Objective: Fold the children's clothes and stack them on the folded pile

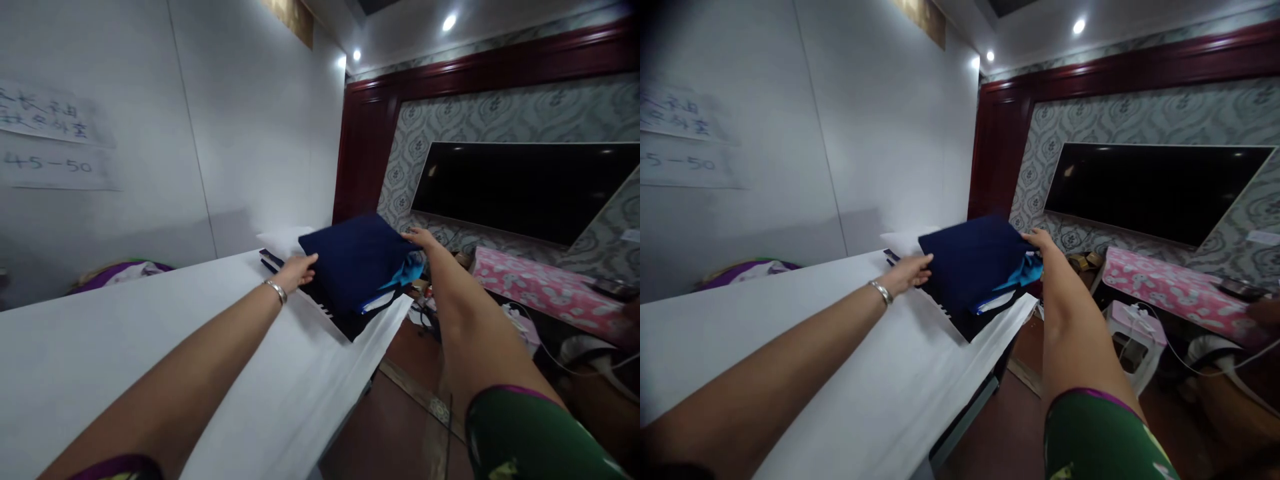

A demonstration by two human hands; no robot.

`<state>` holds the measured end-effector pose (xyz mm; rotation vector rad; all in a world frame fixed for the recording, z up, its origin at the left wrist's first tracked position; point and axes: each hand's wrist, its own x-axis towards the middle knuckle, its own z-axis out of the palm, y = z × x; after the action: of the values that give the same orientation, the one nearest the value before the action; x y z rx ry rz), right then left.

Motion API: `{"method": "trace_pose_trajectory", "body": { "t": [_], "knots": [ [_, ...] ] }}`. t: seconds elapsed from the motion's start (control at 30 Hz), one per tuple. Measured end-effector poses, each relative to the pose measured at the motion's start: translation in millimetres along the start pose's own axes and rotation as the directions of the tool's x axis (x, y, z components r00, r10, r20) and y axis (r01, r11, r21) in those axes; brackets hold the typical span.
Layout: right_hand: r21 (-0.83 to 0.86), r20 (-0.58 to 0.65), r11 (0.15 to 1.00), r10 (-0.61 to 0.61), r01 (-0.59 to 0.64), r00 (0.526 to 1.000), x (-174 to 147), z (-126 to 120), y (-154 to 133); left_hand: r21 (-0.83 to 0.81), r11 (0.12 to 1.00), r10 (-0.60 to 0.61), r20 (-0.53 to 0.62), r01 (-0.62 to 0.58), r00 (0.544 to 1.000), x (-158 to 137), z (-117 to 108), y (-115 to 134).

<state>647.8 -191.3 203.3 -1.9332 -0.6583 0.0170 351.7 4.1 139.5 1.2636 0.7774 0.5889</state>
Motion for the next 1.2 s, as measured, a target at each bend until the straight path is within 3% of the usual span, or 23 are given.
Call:
{"method": "trace_pose_trajectory", "body": {
  "t": [0.1, 0.2, 0.43, 0.6, 0.77, 0.9, 0.97, 1.03, 1.1, 1.2],
  "knots": [
    [-0.034, 0.062, 0.999, -0.030, 0.032, 0.998, -4.4, 21.6, 17.3, 0.084, 0.995, -0.061, 0.034, 0.058, 0.998, -7.1, 5.9, -41.4],
    [-0.047, 0.202, 0.989, -0.127, 0.139, 0.971, -14.0, 59.7, 20.2, 0.121, 0.991, -0.072, 0.096, 0.060, 0.993, -18.1, -1.0, -63.3],
    [-0.135, 0.467, 0.941, -0.215, 0.310, 0.857, -27.6, 135.3, 14.1, 0.225, 0.973, -0.097, 0.184, 0.054, 0.978, -40.2, -52.9, -92.0],
    [-0.213, 0.519, 0.916, -0.188, 0.339, 0.834, -20.5, 164.6, 14.3, 0.294, 0.949, -0.158, 0.140, 0.111, 0.978, -62.4, -101.3, -131.4],
    [-0.255, 0.533, 0.896, -0.184, 0.364, 0.826, -26.4, 186.7, 6.9, 0.266, 0.958, -0.137, 0.109, 0.104, 0.984, -60.3, -110.6, -139.9],
    [-0.290, 0.441, 0.880, -0.226, 0.376, 0.869, -34.3, 158.7, 12.5, 0.319, 0.948, -0.021, 0.112, -0.016, 0.993, -46.3, -89.0, -114.7],
    [-0.343, 0.278, 0.869, -0.270, 0.358, 0.922, -37.1, 124.4, 27.8, 0.328, 0.939, 0.074, 0.109, -0.106, 0.991, -38.0, -73.2, -95.9],
    [-0.381, 0.027, 0.888, -0.270, 0.259, 0.963, -40.7, 84.6, 50.8, 0.310, 0.935, 0.152, 0.093, -0.173, 0.984, -27.7, -56.1, -77.0],
    [-0.311, -0.188, 0.948, -0.133, 0.070, 0.973, -45.4, 49.6, 76.4, 0.280, 0.941, 0.179, 0.061, -0.189, 0.982, -15.1, -38.8, -60.4],
    [-0.146, -0.239, 0.977, 0.120, -0.158, 0.963, -51.8, 23.8, 108.0, 0.241, 0.959, 0.145, 0.037, -0.149, 0.989, 6.7, -13.7, -42.9]
  ]
}}
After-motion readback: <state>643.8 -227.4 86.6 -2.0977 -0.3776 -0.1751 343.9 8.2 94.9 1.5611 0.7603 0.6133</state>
